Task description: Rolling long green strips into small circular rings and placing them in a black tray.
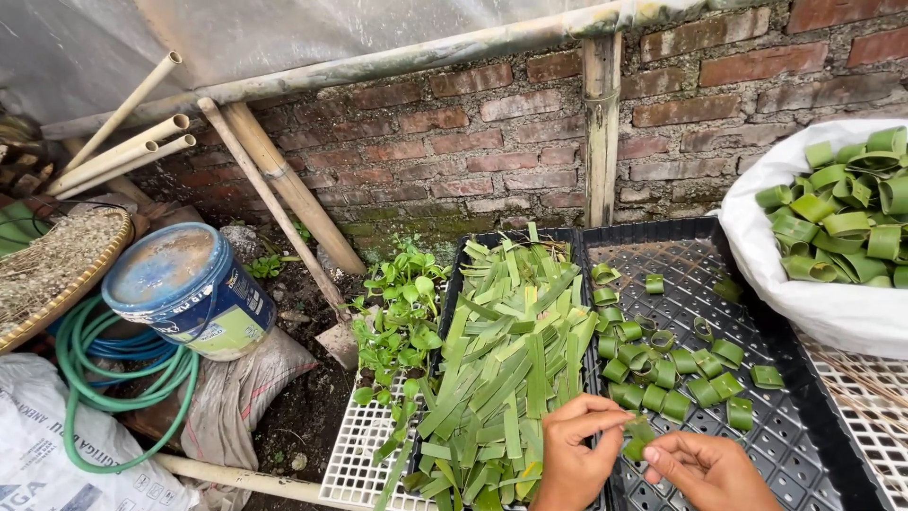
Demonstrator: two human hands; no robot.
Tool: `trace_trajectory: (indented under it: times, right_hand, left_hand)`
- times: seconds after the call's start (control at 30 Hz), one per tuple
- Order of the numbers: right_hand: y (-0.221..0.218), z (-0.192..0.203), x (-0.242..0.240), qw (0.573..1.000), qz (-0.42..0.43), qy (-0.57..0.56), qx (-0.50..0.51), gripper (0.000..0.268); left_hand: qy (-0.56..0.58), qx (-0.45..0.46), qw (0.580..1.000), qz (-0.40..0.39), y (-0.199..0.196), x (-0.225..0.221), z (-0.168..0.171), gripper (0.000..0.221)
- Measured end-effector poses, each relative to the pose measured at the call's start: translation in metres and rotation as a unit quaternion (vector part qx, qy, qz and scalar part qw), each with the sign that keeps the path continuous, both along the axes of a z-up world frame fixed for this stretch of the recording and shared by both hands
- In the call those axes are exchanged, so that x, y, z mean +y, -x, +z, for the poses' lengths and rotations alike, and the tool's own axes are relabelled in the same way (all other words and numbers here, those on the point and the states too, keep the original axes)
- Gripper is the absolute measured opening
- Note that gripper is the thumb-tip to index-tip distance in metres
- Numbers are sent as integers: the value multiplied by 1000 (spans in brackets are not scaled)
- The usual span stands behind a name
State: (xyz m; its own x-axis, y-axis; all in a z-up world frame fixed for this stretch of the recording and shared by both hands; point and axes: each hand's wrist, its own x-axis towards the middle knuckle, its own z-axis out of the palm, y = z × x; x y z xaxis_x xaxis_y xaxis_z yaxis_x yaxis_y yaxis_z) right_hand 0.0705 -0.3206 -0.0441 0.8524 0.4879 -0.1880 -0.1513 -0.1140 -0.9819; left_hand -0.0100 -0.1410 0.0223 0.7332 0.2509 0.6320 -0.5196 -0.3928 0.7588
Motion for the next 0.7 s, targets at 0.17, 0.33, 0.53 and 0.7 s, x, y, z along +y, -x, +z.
trace_trajectory:
  times: [0.17,0.33,0.53,0.7]
  right_hand:
    - [2,-1,0,999,-23,7,47,22]
    - [-2,-25,-3,1000,20,-1,9,19]
    - [-3,-35,-3,994,3,27,-106,11]
    - [-2,-20,-2,999,-32,-2,42,15]
  left_hand:
    - [174,155,968,-93,-8,-4,-20,21]
    - [303,253,912,-111,-20,-1,-51,36]
    - [372,233,895,-80,-25,-3,-61,34]
    - [344,195,917,-51,-26,-3,-56,15]
